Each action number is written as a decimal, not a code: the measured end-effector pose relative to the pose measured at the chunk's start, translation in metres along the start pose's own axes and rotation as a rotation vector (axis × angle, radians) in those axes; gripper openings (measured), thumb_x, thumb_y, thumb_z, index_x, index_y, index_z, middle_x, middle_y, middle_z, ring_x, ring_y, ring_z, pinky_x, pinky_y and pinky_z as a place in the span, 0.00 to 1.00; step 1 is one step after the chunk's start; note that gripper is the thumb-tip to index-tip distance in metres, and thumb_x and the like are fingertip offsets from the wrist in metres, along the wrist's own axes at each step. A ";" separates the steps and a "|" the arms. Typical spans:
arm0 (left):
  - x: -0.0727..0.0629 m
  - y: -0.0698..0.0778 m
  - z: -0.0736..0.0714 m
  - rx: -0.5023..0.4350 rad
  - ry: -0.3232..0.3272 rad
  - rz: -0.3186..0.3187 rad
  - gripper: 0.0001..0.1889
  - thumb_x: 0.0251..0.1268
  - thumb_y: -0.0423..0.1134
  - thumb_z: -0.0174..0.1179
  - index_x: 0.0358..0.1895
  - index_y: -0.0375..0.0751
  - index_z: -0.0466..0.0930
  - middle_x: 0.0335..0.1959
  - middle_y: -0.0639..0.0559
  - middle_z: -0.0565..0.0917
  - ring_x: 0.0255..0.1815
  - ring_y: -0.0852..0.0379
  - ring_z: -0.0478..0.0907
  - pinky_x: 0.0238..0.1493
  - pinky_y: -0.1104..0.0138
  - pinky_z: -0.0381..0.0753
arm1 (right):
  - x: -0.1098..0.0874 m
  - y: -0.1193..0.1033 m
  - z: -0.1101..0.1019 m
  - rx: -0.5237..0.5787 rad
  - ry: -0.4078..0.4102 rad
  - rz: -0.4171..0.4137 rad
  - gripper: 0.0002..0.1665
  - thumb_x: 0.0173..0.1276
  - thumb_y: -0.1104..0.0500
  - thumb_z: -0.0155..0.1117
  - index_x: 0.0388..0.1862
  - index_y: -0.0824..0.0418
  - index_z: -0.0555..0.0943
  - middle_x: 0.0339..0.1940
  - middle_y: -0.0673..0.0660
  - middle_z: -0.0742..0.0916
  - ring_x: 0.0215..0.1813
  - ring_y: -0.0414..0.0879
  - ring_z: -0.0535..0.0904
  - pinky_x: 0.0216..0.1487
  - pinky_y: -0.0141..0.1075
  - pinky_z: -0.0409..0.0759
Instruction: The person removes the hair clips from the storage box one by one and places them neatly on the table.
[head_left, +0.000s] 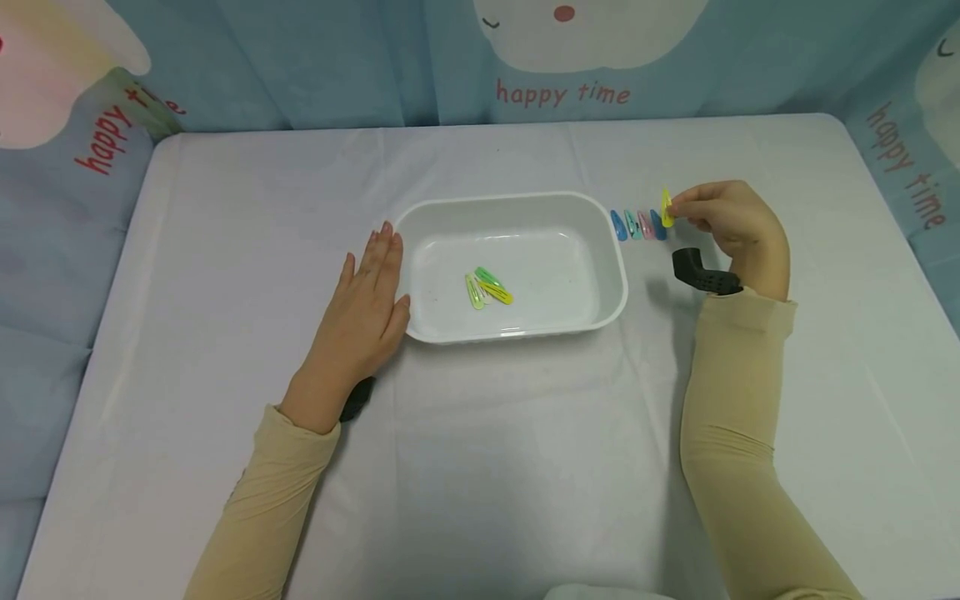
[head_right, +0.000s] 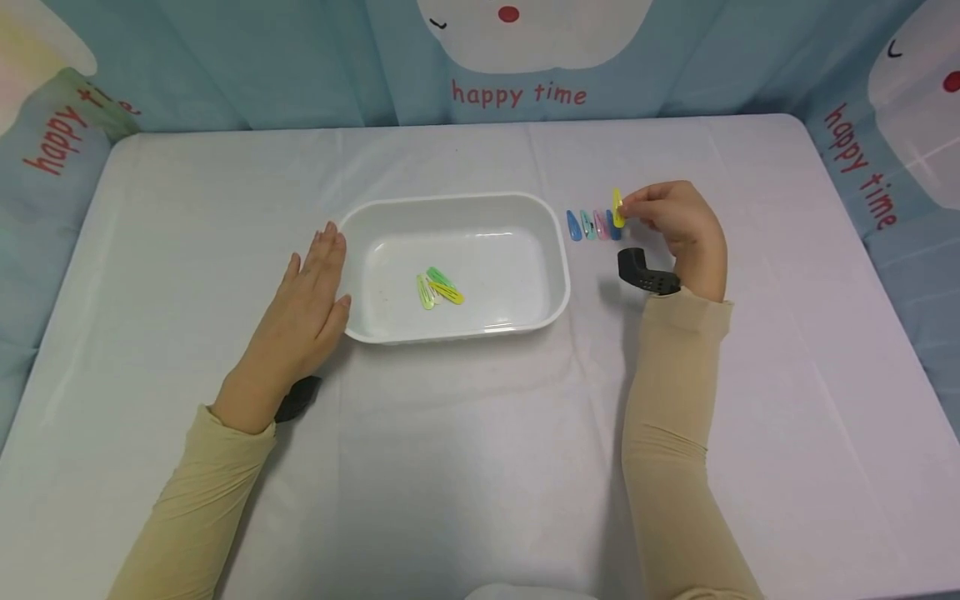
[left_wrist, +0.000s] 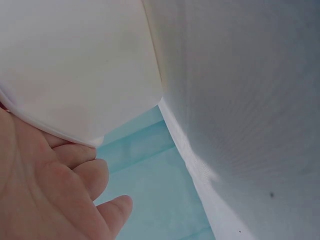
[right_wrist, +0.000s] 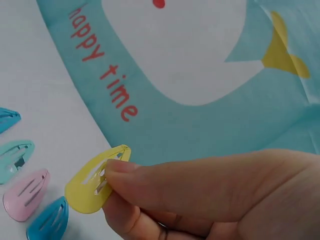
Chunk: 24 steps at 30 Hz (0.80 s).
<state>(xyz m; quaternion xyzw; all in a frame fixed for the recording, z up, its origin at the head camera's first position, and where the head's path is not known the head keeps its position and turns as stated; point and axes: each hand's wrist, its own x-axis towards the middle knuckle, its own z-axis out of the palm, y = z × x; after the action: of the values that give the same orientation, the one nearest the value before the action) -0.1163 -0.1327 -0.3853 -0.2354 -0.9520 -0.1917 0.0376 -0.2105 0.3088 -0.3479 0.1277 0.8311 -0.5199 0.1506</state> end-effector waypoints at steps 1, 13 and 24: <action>0.000 0.000 0.000 -0.001 0.000 0.000 0.33 0.71 0.39 0.40 0.74 0.30 0.40 0.76 0.41 0.40 0.76 0.50 0.36 0.71 0.49 0.40 | 0.000 0.001 -0.001 0.007 -0.001 0.004 0.12 0.67 0.58 0.60 0.25 0.50 0.85 0.32 0.44 0.79 0.34 0.42 0.66 0.37 0.29 0.67; -0.001 0.000 0.000 -0.008 0.008 -0.001 0.33 0.71 0.38 0.40 0.74 0.30 0.41 0.76 0.42 0.41 0.76 0.51 0.36 0.71 0.49 0.40 | 0.000 0.005 -0.003 0.061 -0.005 0.069 0.12 0.66 0.60 0.61 0.24 0.51 0.86 0.31 0.44 0.80 0.34 0.41 0.70 0.39 0.28 0.71; 0.000 -0.001 0.001 -0.006 0.023 0.008 0.33 0.70 0.38 0.40 0.74 0.30 0.42 0.76 0.41 0.42 0.76 0.51 0.38 0.70 0.47 0.42 | 0.001 0.009 -0.005 0.055 -0.014 0.111 0.11 0.64 0.59 0.63 0.23 0.51 0.86 0.30 0.43 0.81 0.34 0.39 0.74 0.37 0.27 0.73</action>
<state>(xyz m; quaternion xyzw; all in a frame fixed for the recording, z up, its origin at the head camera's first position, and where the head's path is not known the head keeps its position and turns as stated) -0.1164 -0.1332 -0.3865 -0.2371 -0.9500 -0.1973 0.0487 -0.2085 0.3167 -0.3534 0.1740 0.8071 -0.5342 0.1812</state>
